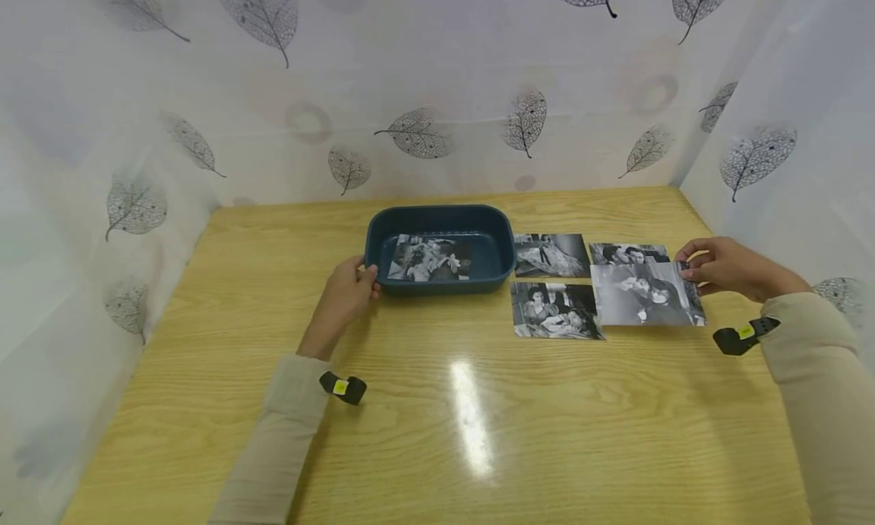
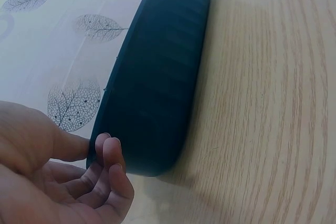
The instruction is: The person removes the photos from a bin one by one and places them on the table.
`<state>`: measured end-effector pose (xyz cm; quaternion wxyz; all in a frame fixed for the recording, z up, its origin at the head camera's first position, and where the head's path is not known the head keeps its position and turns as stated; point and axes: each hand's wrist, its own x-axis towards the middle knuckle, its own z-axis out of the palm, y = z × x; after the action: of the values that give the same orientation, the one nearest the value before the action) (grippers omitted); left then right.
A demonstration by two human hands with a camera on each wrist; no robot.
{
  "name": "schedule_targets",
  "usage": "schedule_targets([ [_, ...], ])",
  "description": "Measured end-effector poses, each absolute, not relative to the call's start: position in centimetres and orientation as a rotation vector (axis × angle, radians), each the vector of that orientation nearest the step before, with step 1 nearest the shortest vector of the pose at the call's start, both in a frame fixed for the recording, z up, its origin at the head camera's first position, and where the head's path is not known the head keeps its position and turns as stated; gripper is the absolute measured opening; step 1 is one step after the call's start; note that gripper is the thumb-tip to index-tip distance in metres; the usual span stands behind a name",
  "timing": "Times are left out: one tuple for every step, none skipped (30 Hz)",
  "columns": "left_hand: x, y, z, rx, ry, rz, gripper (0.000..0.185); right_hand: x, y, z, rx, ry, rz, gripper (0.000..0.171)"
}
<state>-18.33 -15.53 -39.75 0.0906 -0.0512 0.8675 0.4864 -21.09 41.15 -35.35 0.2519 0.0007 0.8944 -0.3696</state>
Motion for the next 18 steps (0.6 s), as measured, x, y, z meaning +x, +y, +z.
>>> schedule_targets([
  [-18.3,-15.5,-39.8,-0.154,2.579,1.444,0.047,-20.9,41.4,-35.6,0.008,2.421,-1.003,0.025],
  [-18.3,-15.5,-39.7,-0.151,2.579,1.442,0.047,-20.8,41.6,-35.8,0.013,2.412,-1.003,0.025],
  [-18.3,-15.5,-39.7,-0.149,2.579,1.441,0.048,-20.7,41.9,-36.1,0.020,2.403,-1.003,0.024],
  [-18.3,-15.5,-39.7,-0.148,2.580,1.439,0.047,-20.5,42.1,-36.3,0.020,2.396,-1.000,0.023],
  [-18.3,-15.5,-39.7,-0.150,2.581,1.441,0.047,-20.4,42.3,-36.5,0.024,2.391,-1.000,0.023],
  [-18.3,-15.5,-39.6,-0.150,2.585,1.439,0.047,-20.4,42.4,-36.7,0.030,2.384,-1.002,0.022],
  [-18.3,-15.5,-39.6,-0.150,2.588,1.435,0.047,-20.3,42.6,-36.8,0.032,2.379,-1.001,0.022],
  [-18.3,-15.5,-39.6,-0.151,2.587,1.434,0.047,-20.2,42.7,-37.0,0.029,2.374,-0.997,0.022],
  [-18.3,-15.5,-39.6,-0.156,2.585,1.436,0.046,-20.2,42.8,-37.2,0.032,2.370,-0.995,0.022],
  [-18.3,-15.5,-39.6,-0.160,2.585,1.435,0.046,-20.1,42.9,-37.4,0.032,2.364,-0.994,0.022],
  [-18.3,-15.5,-39.6,-0.162,2.585,1.434,0.046,-20.1,42.9,-37.6,0.032,2.361,-0.990,0.023],
  [-18.3,-15.5,-39.7,-0.162,2.584,1.434,0.046,-20.1,43.0,-37.8,0.035,2.359,-0.988,0.023],
  [-18.3,-15.6,-39.7,-0.161,2.584,1.435,0.046,-20.0,43.1,-38.1,0.035,2.360,-0.982,0.023],
  [-18.3,-15.6,-39.7,-0.156,2.585,1.434,0.047,-20.0,43.1,-38.3,0.035,2.364,-0.976,0.023],
  [-18.3,-15.6,-39.7,-0.152,2.586,1.437,0.047,-20.0,43.1,-38.6,0.040,2.368,-0.970,0.022],
  [-18.3,-15.6,-39.7,-0.149,2.587,1.440,0.047,-20.0,43.1,-38.8,0.039,2.372,-0.960,0.022],
  [-18.3,-15.6,-39.8,-0.150,2.584,1.448,0.047,-20.0,43.1,-38.9,0.040,2.382,-0.947,0.022],
  [-18.3,-15.6,-39.8,-0.146,2.584,1.451,0.047,-20.0,43.1,-39.1,0.044,2.392,-0.936,0.022],
])
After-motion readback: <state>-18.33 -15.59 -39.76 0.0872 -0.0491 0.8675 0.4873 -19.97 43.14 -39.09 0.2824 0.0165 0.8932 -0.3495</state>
